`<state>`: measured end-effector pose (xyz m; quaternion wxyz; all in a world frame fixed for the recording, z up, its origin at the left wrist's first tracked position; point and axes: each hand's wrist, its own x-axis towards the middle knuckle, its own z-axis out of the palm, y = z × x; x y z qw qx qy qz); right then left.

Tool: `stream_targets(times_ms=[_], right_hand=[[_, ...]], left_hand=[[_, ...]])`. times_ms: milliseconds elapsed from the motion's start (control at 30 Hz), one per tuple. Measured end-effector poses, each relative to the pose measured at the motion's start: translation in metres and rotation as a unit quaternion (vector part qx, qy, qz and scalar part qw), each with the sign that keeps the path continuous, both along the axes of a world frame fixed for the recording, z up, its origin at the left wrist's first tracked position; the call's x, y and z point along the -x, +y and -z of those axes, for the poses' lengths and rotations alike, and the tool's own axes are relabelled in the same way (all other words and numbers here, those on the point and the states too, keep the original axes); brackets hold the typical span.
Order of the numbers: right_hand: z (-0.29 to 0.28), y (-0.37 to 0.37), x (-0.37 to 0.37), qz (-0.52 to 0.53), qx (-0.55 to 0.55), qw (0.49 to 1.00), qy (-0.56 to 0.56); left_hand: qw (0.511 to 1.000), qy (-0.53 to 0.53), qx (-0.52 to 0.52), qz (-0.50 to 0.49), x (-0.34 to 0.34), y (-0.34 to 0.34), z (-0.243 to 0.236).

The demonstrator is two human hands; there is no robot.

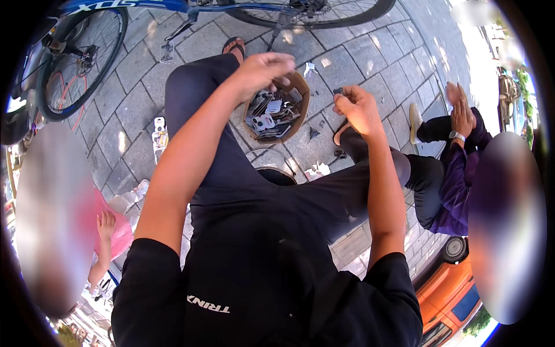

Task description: The person sits on a sidewalk and disassembles a small bicycle component, likely a derailleur, using a screwdriver. They remove screws and separate parts, placing them into a container on the ground. A second person and a child are present nearby.

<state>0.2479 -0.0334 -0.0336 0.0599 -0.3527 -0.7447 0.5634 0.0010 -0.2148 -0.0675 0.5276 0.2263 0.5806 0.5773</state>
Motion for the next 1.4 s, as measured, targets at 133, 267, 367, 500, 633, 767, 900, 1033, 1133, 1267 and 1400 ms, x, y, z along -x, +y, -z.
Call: stream_targets(times_ms=[133,267,367,500,633,767,900,1033,1133,1267,1400], right_hand=[[-0.005,0.021,-0.023,0.105,-0.003,0.994,0.016],[-0.006,0.045,-0.038,0.189,0.061,0.977,0.081],[-0.036,0.068,-0.033,0.188,0.031,0.972,0.139],[-0.045,0.109,-0.048,0.219,-0.01,0.957,0.187],[-0.036,0.128,-0.068,0.258,0.022,0.941,0.217],[-0.032,0.129,-0.078,0.271,0.012,0.944,0.19],[-0.034,0.129,-0.081,0.275,0.006,0.943,0.185],[-0.038,0.129,-0.086,0.267,-0.023,0.942,0.201],[-0.043,0.125,-0.085,0.257,-0.064,0.946,0.189],[-0.035,0.126,-0.1,0.251,-0.082,0.945,0.195],[-0.05,0.116,-0.086,0.306,-0.078,0.932,0.179]], left_hand=[[0.982,-0.047,0.076,-0.169,0.057,-0.005,0.031],[0.965,-0.053,0.157,-0.204,0.053,0.01,0.066],[0.968,-0.007,0.196,-0.154,0.046,0.011,0.09],[0.924,0.334,0.183,-0.042,0.019,0.034,0.128],[0.809,0.495,0.304,0.086,0.009,0.046,0.174],[0.782,0.465,0.385,0.155,0.002,0.047,0.175],[0.737,0.495,0.422,0.181,0.02,0.032,0.182],[0.744,0.461,0.461,0.15,0.026,-0.006,0.176],[0.705,0.45,0.522,0.167,0.036,-0.034,0.178],[0.676,0.493,0.515,0.187,0.043,-0.043,0.177],[0.656,0.523,0.506,0.2,0.045,-0.023,0.169]])
